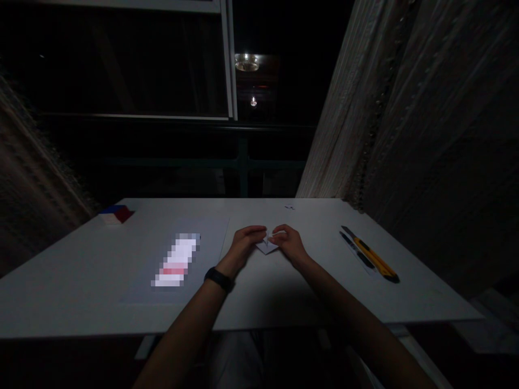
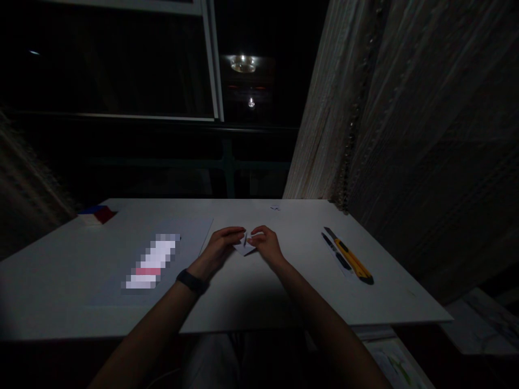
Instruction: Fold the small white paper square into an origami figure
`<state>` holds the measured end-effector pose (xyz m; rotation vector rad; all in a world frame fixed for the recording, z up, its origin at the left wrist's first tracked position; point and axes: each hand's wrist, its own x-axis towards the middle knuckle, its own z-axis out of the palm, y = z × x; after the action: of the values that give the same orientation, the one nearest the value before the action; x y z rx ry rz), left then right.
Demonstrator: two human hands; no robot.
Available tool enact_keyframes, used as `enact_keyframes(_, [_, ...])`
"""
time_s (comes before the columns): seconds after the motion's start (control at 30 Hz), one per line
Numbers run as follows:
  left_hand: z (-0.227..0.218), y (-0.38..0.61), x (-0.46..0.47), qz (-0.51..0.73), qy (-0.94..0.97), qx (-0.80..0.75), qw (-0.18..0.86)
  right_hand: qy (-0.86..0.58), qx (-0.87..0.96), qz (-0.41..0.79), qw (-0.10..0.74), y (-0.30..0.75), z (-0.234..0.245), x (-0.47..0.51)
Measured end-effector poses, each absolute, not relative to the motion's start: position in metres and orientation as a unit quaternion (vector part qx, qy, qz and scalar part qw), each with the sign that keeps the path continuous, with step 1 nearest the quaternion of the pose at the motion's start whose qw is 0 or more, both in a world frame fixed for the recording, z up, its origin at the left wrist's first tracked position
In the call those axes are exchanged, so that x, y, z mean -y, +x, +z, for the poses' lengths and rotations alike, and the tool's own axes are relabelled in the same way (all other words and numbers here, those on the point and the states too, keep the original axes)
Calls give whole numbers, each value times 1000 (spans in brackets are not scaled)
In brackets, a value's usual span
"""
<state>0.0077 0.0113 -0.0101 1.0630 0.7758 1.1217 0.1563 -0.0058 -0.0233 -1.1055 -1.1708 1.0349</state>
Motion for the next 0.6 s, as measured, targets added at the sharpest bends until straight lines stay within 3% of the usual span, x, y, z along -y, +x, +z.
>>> enact_keyframes(0.2, [-12, 8, -11, 463, 463, -325, 682, -461, 514, 449, 568, 157, -25, 5])
enact_keyframes(0.6, [-14, 10, -12, 471, 475, -371, 645, -438, 539, 448, 563, 162, -24, 4])
